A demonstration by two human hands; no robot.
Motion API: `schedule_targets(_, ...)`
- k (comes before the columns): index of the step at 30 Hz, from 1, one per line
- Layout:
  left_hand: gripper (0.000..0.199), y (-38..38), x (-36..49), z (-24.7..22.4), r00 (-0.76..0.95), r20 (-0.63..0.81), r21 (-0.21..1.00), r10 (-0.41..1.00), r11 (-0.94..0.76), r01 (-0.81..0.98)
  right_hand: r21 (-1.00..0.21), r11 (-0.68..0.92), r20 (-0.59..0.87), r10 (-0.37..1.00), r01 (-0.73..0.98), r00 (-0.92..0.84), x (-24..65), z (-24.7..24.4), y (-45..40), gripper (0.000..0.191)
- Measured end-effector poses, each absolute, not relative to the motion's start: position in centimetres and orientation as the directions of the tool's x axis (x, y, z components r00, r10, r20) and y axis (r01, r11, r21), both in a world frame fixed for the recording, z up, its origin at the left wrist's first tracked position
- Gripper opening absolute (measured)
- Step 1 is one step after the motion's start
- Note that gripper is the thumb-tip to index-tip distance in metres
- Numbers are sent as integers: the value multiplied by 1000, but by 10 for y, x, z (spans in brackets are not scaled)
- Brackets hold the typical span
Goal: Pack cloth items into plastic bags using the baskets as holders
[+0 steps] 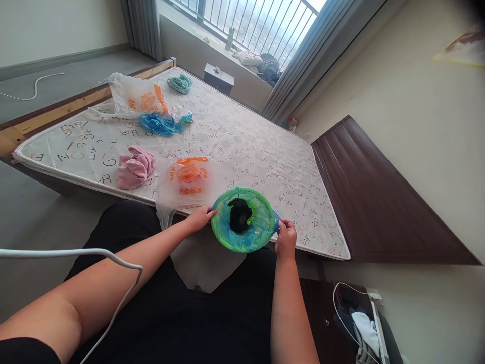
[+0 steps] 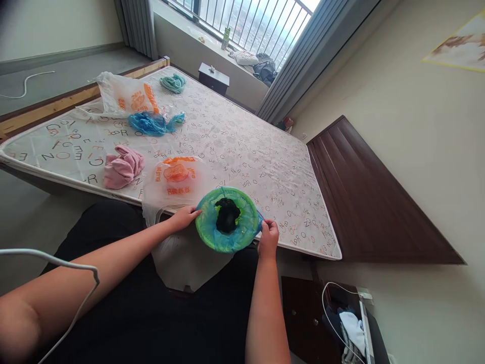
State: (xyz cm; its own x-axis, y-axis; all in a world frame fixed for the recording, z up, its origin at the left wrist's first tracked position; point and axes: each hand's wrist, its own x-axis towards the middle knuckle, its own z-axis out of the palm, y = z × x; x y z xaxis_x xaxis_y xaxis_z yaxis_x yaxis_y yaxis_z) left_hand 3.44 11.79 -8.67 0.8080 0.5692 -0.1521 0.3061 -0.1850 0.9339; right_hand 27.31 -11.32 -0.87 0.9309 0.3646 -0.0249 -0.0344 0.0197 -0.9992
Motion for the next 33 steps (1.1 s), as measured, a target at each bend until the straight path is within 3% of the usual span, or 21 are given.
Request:
schedule_targets(6, 51, 121, 29, -77, 765, -82, 926, 639, -236, 296, -979, -112, -203, 563, -170, 801, 263, 23, -115, 41)
schedule_targets(11, 46, 121, 25, -72, 749, -67, 913, 659, -262, 312, -913, -319, -401, 602, -252, 690, 260, 36, -118, 39)
schedule_targets(16, 42, 118, 24, -73, 820, -21, 884, 572, -373, 282, -906, -138, -410, 521, -401, 749, 265, 37, -118, 26)
schedule_targets(21, 39, 115, 22, -72, 853, 24, 870, 522, -431, 239, -845, -113, -475, 607, -522, 637, 257, 38, -98, 34)
schedule_targets(27, 39, 113, 22, -69, 870, 33, 869, 493, -444, 219, -950, -70, -282, 618, -306, 734, 217, 44, -54, 52)
schedule_targets(30, 39, 114, 22, -67, 850, 16, 883, 526, -406, 235, -989, -124, -150, 749, -86, 646, 191, 50, -40, 49)
schedule_targets(33, 44, 118, 22, -66, 828, 10, 897, 561, -372, 241, -977, -185, -112, 870, 108, 480, 164, 51, -38, 45)
